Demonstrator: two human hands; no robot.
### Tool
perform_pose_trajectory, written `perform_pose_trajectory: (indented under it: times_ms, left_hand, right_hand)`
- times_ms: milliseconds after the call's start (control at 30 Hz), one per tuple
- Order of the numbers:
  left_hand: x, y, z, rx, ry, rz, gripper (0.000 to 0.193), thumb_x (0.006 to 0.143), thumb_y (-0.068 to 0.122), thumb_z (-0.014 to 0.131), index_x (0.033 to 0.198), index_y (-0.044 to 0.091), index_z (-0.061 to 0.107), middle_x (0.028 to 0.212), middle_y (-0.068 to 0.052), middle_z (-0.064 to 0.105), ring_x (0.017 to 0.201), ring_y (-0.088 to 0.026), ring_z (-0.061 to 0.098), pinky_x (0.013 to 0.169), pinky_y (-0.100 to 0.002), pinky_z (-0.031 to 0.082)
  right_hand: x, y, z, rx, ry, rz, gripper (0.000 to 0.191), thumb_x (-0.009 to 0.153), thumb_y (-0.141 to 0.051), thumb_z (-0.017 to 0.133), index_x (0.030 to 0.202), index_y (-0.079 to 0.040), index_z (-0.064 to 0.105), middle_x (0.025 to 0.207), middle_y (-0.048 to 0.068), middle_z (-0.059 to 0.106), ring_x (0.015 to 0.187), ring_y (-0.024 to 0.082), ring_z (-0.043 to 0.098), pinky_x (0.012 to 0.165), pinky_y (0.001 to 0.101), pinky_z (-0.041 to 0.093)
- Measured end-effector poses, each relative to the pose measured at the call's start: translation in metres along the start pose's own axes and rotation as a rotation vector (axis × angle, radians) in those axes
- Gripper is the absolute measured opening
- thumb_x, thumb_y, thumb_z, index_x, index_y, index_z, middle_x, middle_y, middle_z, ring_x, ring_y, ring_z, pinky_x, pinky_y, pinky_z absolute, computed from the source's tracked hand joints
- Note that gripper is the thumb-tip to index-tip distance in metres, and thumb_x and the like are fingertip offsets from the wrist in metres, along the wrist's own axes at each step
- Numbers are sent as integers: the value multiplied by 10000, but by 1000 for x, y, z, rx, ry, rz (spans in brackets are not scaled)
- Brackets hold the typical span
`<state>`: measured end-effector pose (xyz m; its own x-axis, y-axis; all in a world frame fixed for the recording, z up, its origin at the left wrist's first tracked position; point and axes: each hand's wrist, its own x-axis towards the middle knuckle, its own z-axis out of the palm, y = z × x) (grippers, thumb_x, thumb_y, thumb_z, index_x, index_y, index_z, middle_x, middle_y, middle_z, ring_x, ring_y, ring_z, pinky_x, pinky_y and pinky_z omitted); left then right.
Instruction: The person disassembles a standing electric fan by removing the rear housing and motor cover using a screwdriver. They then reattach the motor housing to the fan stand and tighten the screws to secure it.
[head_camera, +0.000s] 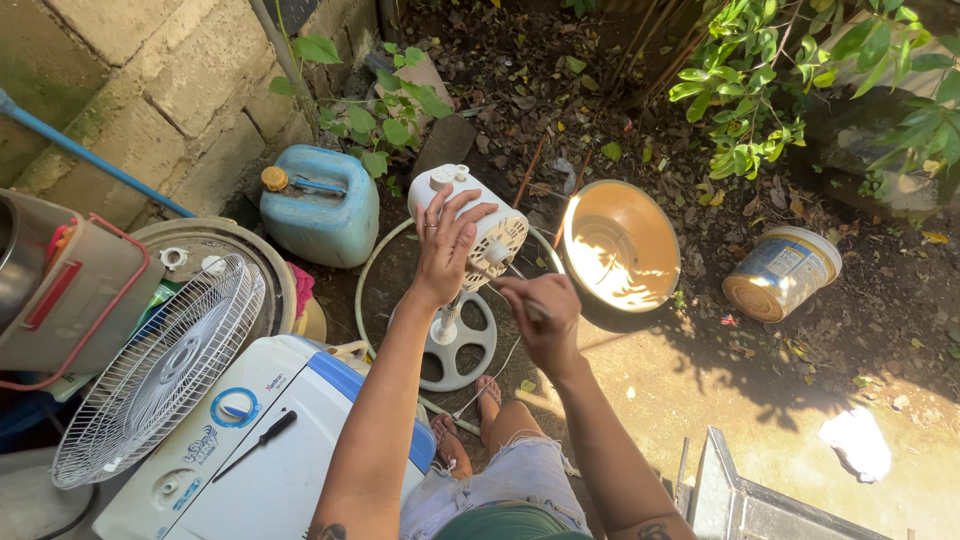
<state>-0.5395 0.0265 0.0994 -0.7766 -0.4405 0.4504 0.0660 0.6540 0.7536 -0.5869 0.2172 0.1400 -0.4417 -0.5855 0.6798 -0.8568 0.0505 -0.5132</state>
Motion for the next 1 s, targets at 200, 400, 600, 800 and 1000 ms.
perform_pose_trajectory:
  times_ms: [200,400,600,800,1000]
  left_hand:
    - [-1,1,0,1,14,6,476,1113,379,298,1335,218,687,1510,-5,515,1552,-283,222,1265,-596,-15]
    - [-4,3,0,-1,22,4,465,1113,380,309,1333,219,685,1511,-6,515,1551,-291,229,1264,-597,-9]
    - [-4,2,1,9,25,20,448,1115,372,324,1334,221,684,1511,-6,515,1550,-297,236,1261,-602,-4]
    - [-7,2,2,11,35,13,445,1109,378,334,1329,218,687,1505,-4,520,1548,-293,238,1260,-604,-7]
    - [-8,4,2,11,36,5,446,1110,404,343,1326,232,694,1503,1,522,1551,-290,230,1261,-607,-14]
  right_hand:
    - [4,7,-3,12,33,34,88,943,-126,754,1026,-115,784,887,7,776,693,115,657,724,296,470]
    - [4,0,-8,-5,75,73,106,953,-119,746,1051,-102,781,916,19,775,733,145,637,748,301,468]
    - [8,3,-8,16,45,36,84,960,-128,747,1029,-102,786,880,11,774,692,122,630,726,295,472]
    - [-6,11,1,41,-14,31,95,974,-159,730,1005,-109,805,792,6,753,646,113,592,678,285,447]
    - [0,33,-6,103,160,75,109,1017,-149,702,1073,-95,778,928,30,792,751,109,657,730,270,453]
